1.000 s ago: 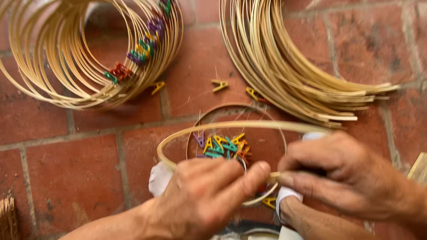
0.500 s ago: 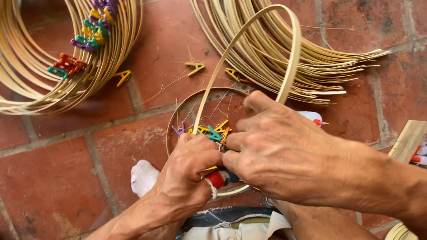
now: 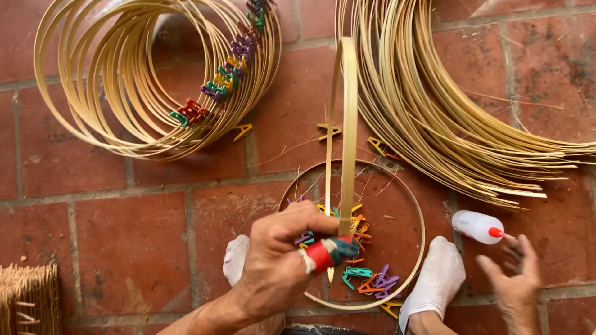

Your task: The person sits on a tiled floor and assembles bamboo strips into circular frames. They apply glue to the ends of the strips, join them to form a circle, and secure the joint with a colorful clothespin. The person repeats this process to create multiple bamboo rings.

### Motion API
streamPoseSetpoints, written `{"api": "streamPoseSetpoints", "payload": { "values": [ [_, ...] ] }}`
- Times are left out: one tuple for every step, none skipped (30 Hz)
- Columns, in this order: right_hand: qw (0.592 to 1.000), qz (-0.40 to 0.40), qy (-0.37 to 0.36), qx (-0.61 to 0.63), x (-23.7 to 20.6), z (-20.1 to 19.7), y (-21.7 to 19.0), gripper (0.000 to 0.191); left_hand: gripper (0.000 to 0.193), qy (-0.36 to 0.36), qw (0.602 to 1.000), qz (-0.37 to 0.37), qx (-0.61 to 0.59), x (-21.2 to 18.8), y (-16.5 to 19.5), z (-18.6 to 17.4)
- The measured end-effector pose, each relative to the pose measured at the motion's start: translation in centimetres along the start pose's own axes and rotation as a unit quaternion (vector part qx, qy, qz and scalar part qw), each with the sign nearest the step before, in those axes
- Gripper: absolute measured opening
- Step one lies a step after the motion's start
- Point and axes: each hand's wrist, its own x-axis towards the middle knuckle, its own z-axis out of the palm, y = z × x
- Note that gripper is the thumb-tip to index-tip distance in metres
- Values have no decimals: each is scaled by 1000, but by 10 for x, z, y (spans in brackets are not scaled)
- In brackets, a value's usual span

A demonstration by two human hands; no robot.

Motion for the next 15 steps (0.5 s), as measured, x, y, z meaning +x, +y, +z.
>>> {"api": "streamPoseSetpoints", "payload": {
  "values": [
    [1000,-11,1,-18,-5,12,5,101,12,1,1000,-28,-7,-1,-1,0],
    [999,-23,6,-37,-5,24,6,111,11,0,999,-51,-16,-1,-3,0],
    [998,-40,24,-44,-4,33,3,107,13,-4,998,-60,-37,0,-5,0],
    [996,-56,42,-52,0,42,-1,102,14,-10,996,-69,-58,-2,-6,1],
    [994,-70,57,-60,4,47,-7,98,16,-15,993,-82,-80,-3,-7,1],
    [994,-69,65,-52,12,51,-12,90,27,-8,990,-112,-89,-4,-7,2],
    [994,-68,73,-43,19,53,-15,83,39,-2,985,-140,-96,-6,-7,2],
    [994,-69,84,-32,25,54,-16,75,51,4,981,-166,-103,-6,-8,2],
    [994,-72,71,-38,30,54,-17,73,52,1,990,-122,-76,-8,-8,2],
    [995,-72,57,-45,32,49,-21,71,52,-2,996,-81,-49,-9,-7,2],
    [995,-75,42,-52,34,43,-27,70,52,-3,999,-39,-22,-10,-6,2],
    [992,-115,31,-50,36,38,-36,71,53,-3,999,-29,-14,-11,-5,1],
    [987,-154,20,-49,37,31,-49,73,53,-4,1000,-21,-6,-12,-4,1],
    [980,-192,6,-49,37,23,-65,75,54,-4,1000,-15,1,-13,-2,2],
    [971,-230,-2,-63,38,13,-86,75,54,-8,1000,-6,4,-13,-1,2]
  ]
}}
